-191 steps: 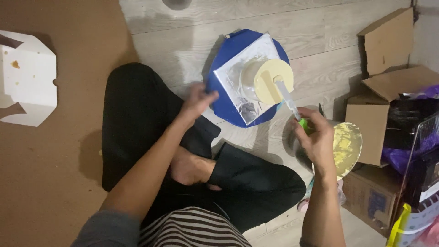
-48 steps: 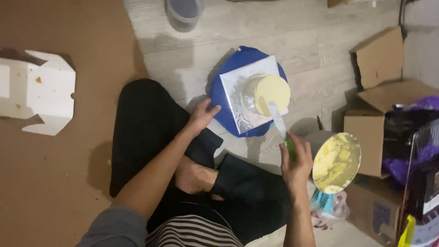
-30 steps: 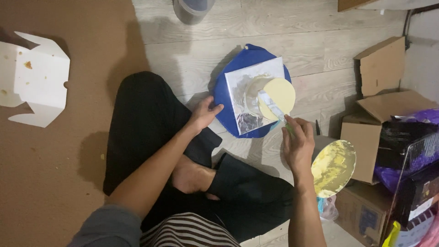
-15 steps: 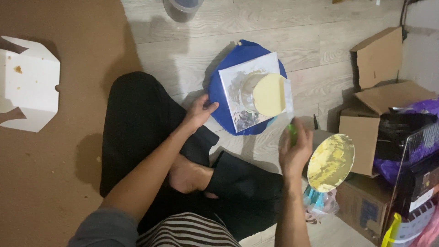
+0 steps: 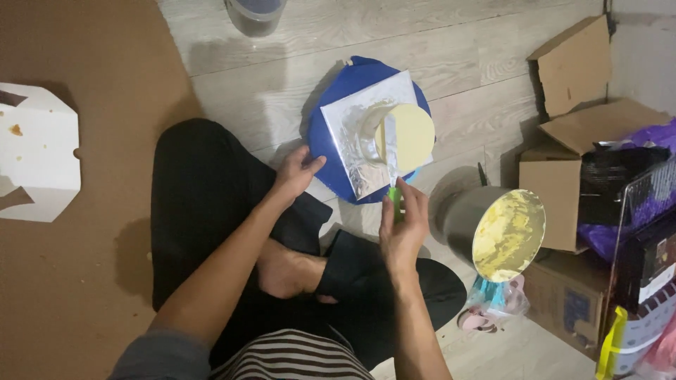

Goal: Applying frosting to a small round cake using a spatula while sitting on the floor.

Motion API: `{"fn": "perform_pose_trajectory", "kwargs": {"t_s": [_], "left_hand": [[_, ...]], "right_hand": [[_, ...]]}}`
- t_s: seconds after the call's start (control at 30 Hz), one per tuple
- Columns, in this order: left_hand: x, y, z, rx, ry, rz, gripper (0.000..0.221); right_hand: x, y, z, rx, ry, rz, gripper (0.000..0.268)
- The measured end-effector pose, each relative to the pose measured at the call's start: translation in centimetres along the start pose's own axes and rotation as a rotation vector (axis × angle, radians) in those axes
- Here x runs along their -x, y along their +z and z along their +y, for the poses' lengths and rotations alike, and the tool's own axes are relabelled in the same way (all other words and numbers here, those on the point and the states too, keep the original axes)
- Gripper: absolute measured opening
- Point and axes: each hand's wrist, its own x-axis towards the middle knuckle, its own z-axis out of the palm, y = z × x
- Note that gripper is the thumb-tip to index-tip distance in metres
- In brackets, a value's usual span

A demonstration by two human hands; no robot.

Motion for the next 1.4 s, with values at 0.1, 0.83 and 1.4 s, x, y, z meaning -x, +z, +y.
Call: {"fn": "perform_pose_trajectory", "kwargs": {"t_s": [0.1,0.83,1.4], "left_hand": [[0.4,0.0,0.4,0.031,0.014,0.004,0.041],[0.5,0.0,0.5,0.063,0.022,0.001,0.044],[3.4,-0.2,4.5,0.008,-0.058,-0.026,0.065]], "right_hand": [[-0.1,0.6,0.0,0.010,-0.006,-0.004,0.030],[-1.0,2.2,-0.7,0.015,0.057,0.077,0.032],[1.4,-4.1,7.0,0.124,0.216,0.370,0.037]]}}
